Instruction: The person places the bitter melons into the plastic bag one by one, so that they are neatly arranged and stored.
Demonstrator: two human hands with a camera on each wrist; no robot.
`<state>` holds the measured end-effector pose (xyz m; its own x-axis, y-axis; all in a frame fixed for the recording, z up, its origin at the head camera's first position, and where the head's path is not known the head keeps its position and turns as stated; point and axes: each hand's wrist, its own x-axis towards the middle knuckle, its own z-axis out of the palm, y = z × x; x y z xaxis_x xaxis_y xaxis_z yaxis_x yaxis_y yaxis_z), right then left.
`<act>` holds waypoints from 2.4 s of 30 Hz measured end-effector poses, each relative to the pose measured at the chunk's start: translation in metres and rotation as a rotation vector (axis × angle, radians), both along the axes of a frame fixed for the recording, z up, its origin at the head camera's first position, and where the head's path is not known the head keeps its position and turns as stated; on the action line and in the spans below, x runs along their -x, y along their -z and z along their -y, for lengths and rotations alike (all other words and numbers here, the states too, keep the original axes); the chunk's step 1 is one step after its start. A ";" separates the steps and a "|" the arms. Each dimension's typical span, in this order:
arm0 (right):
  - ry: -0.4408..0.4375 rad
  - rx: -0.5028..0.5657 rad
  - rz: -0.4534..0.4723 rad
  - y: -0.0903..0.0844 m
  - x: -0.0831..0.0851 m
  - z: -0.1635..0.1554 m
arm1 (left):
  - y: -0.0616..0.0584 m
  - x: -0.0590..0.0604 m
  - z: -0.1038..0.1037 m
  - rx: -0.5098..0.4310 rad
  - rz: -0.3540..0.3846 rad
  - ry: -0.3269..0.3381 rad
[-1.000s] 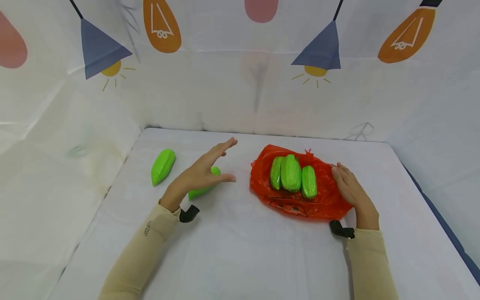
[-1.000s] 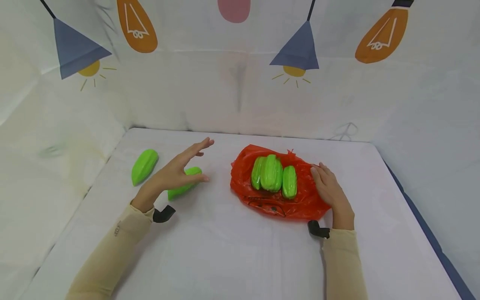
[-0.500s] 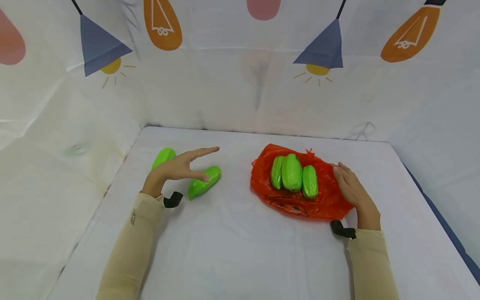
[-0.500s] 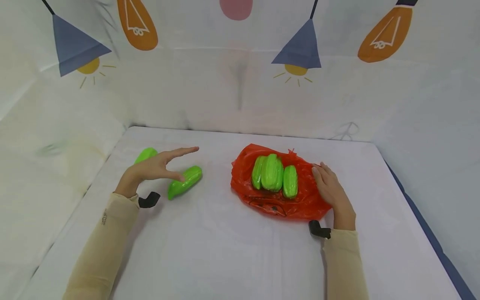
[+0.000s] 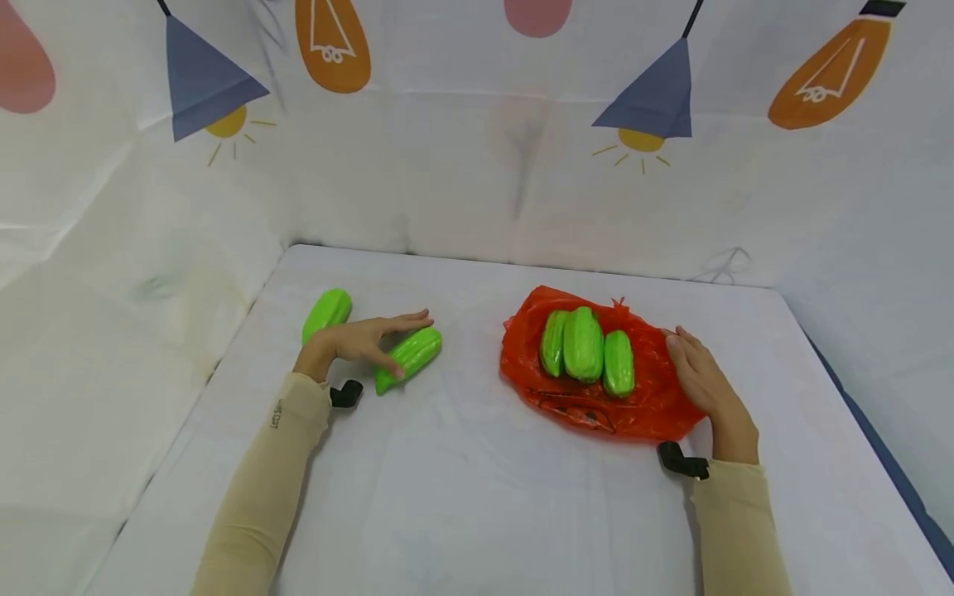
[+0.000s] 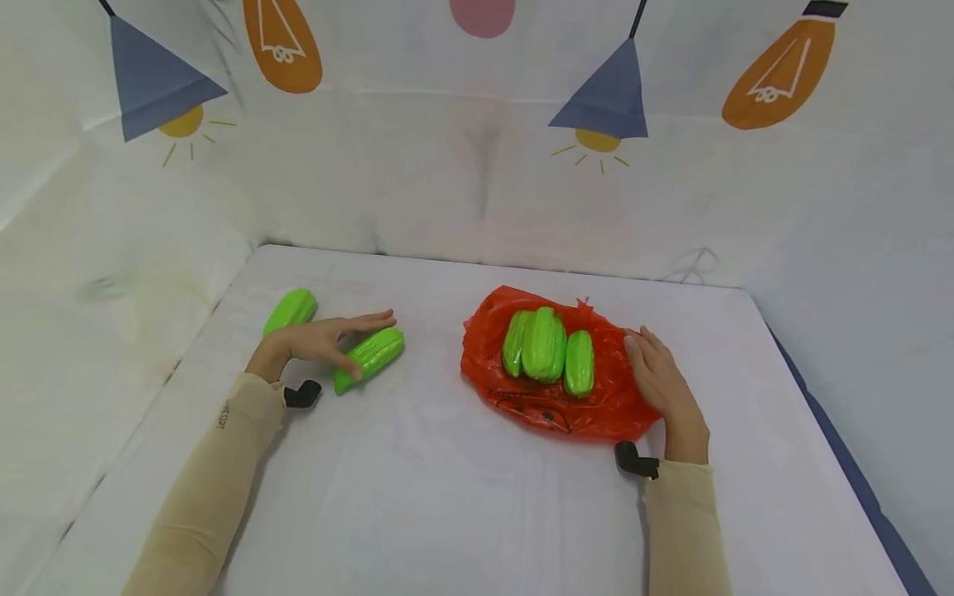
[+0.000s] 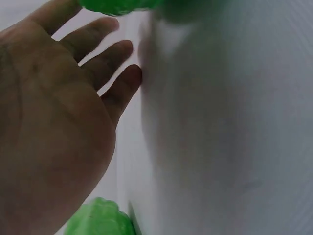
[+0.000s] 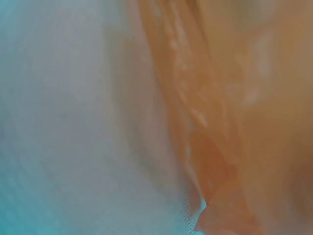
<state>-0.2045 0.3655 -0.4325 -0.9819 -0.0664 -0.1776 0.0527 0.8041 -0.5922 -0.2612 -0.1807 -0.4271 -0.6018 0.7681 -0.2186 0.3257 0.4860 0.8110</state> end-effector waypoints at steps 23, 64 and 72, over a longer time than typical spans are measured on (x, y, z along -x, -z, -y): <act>-0.014 0.001 -0.023 0.000 0.000 0.000 | 0.007 0.003 -0.003 -0.024 -0.104 -0.141; -0.019 0.017 -0.026 0.002 0.000 -0.002 | -0.057 -0.032 -0.050 -0.224 -0.301 -0.127; -0.025 0.021 -0.049 0.002 0.000 -0.001 | -0.064 -0.046 -0.070 -0.214 -0.368 -0.064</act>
<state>-0.2042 0.3668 -0.4350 -0.9873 -0.0944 -0.1280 0.0034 0.7921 -0.6104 -0.2154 -0.1109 -0.3627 -0.6576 0.7316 0.1801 0.5872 0.3478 0.7310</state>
